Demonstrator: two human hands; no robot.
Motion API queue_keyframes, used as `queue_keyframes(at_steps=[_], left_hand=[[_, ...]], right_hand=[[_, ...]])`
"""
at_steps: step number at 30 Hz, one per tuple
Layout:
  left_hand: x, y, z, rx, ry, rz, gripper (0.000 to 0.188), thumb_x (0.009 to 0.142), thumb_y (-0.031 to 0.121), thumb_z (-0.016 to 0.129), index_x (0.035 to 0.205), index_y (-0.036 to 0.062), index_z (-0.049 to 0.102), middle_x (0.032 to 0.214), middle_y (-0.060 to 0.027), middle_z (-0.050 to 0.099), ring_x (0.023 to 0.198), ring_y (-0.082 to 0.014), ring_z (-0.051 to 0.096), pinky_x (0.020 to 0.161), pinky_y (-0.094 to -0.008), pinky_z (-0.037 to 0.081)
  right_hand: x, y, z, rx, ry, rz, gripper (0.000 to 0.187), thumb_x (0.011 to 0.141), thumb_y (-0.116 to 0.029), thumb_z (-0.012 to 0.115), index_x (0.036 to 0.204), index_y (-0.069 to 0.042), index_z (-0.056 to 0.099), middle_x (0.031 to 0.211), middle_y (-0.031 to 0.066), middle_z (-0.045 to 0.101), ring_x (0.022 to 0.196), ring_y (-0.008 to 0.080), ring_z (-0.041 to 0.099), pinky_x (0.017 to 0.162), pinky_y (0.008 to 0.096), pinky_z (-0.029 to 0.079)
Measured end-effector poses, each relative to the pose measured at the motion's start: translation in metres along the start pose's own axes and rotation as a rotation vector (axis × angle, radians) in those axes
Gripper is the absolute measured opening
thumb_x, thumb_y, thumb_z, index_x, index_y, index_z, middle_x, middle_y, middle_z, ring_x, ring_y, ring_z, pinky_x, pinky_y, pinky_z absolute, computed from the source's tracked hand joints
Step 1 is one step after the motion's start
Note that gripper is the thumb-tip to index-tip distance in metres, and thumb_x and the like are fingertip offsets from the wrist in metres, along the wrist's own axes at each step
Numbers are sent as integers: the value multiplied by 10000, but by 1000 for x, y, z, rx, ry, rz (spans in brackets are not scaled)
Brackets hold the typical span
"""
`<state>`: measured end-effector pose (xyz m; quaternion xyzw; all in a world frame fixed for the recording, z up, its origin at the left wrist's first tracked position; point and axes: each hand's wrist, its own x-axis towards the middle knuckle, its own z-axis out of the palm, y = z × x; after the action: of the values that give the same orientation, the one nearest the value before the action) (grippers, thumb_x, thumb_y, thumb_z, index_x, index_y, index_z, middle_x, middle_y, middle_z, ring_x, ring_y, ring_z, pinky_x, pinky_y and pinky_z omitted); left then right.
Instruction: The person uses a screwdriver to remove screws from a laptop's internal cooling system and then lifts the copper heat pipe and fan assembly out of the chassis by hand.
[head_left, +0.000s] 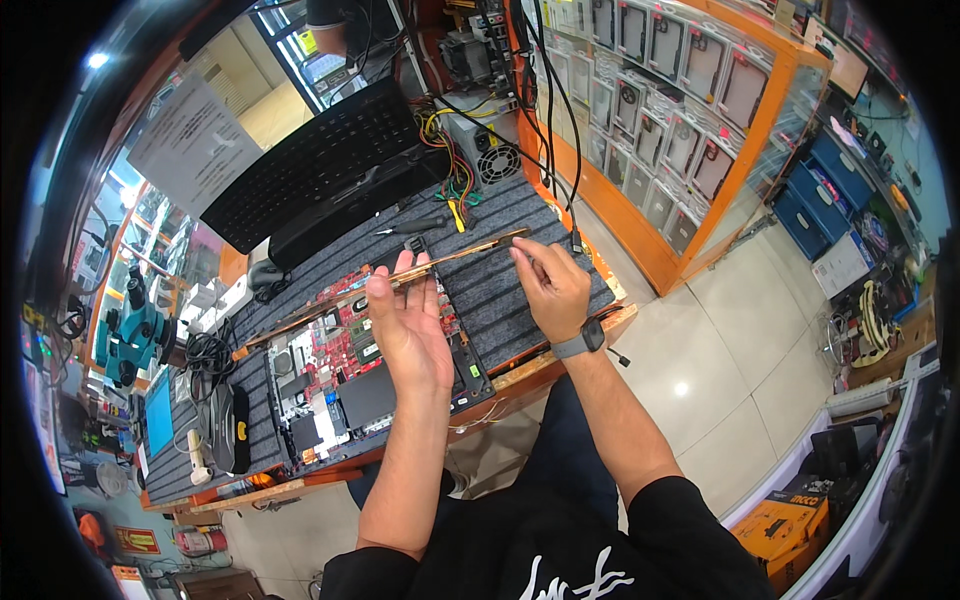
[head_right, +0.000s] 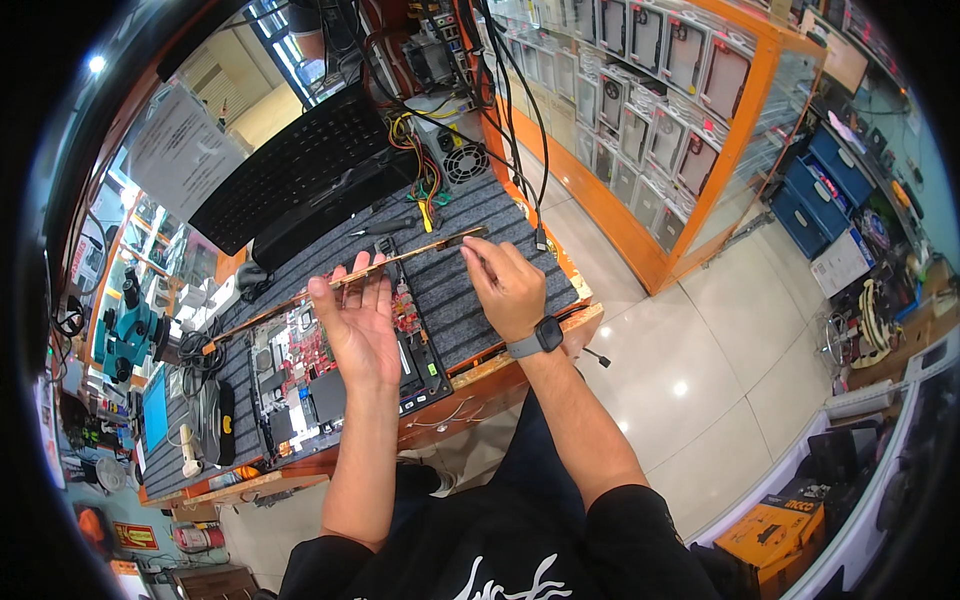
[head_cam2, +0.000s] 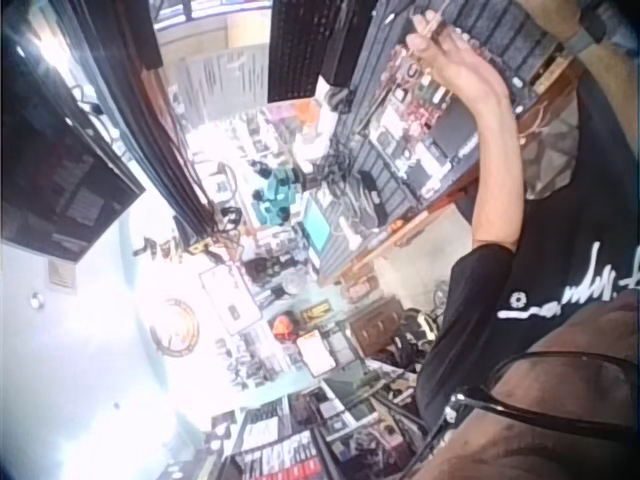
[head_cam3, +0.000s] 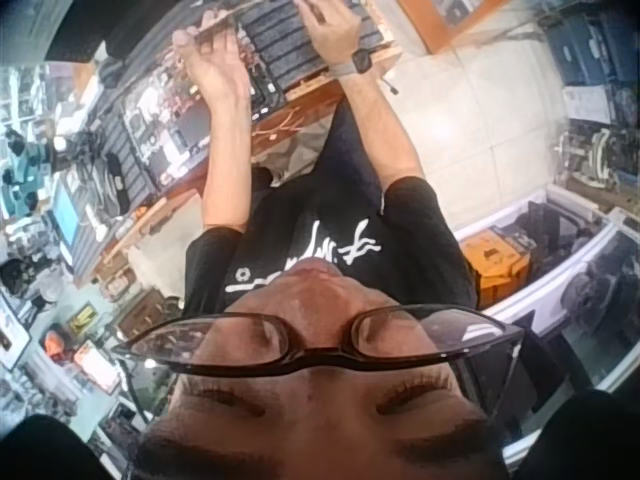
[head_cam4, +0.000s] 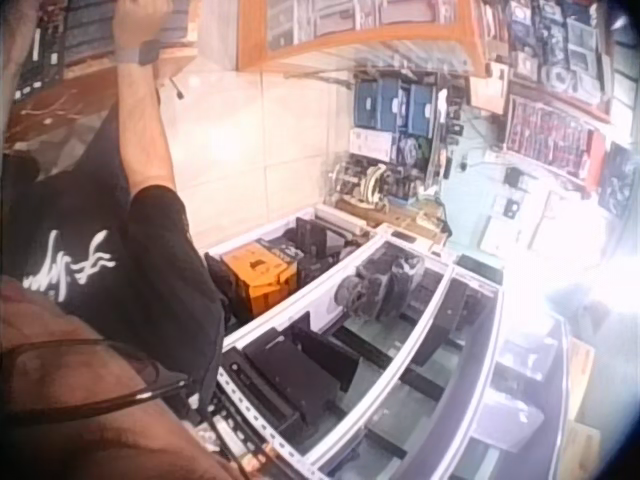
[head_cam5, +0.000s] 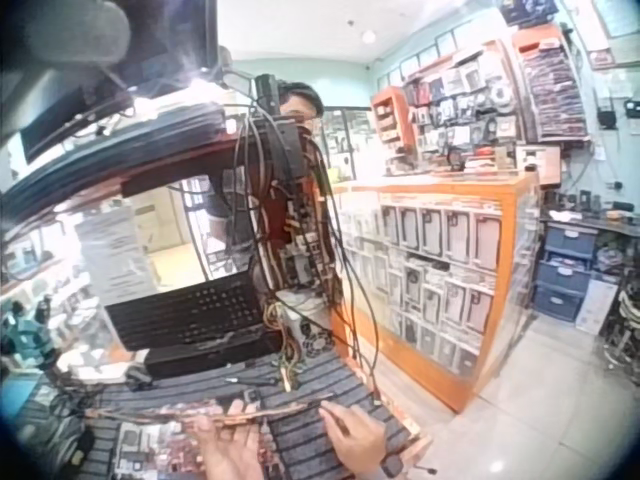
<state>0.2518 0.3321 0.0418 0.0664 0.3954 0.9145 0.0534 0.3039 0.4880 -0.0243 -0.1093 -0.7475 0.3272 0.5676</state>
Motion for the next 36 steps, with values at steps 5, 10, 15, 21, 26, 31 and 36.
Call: queue_keyframes(at_steps=[5,10,15,21,26,31,36], left_hand=[[7,5,-6,-59,-25,-58,825,924,685,725,1293,-9,473,1448,-299,492,1394,-413,526,1273,-519,337],[17,8,-14,-82,-14,-74,900,898,700,746,1308,-52,469,1436,-285,506,1424,-415,473,1283,-517,315],[14,10,-20,-91,17,-92,930,890,692,760,1326,-73,459,1452,-291,489,1442,-410,449,1287,-521,305],[9,9,-18,-49,49,-50,910,894,692,755,1306,-66,464,1412,-297,522,1380,-402,533,1268,-512,350],[3,6,-16,-41,34,-19,839,910,691,737,1254,-31,483,1424,-303,517,1366,-408,554,1267,-509,353],[1,4,-15,-12,-2,-10,801,917,695,725,1250,6,486,1411,-293,521,1381,-407,544,1276,-509,338],[-6,2,-14,28,-11,-22,808,914,707,721,1277,33,464,1442,-287,478,1394,-397,531,1282,-512,328]], right_hand=[[-3,1,0,184,75,197,152,926,-71,800,1076,-64,780,742,66,630,569,160,594,532,292,470],[-2,2,0,68,-11,17,128,938,-81,804,1059,-59,767,733,61,615,567,125,548,530,278,443],[0,-2,2,129,41,118,153,921,-64,817,1063,-65,761,712,48,555,572,127,505,520,297,419],[-3,-5,3,2,-3,30,191,897,-69,834,1077,-80,771,713,35,548,569,139,528,518,302,443],[-3,-6,5,-41,-18,-53,196,883,-82,848,1068,-87,783,737,45,580,566,164,570,519,315,467],[-3,-7,4,-79,-17,-87,196,885,-87,848,1072,-81,787,746,53,589,559,182,575,523,320,471],[-3,-8,5,-91,-44,-71,203,886,-95,849,1078,-74,787,752,56,598,564,185,583,525,320,473]])
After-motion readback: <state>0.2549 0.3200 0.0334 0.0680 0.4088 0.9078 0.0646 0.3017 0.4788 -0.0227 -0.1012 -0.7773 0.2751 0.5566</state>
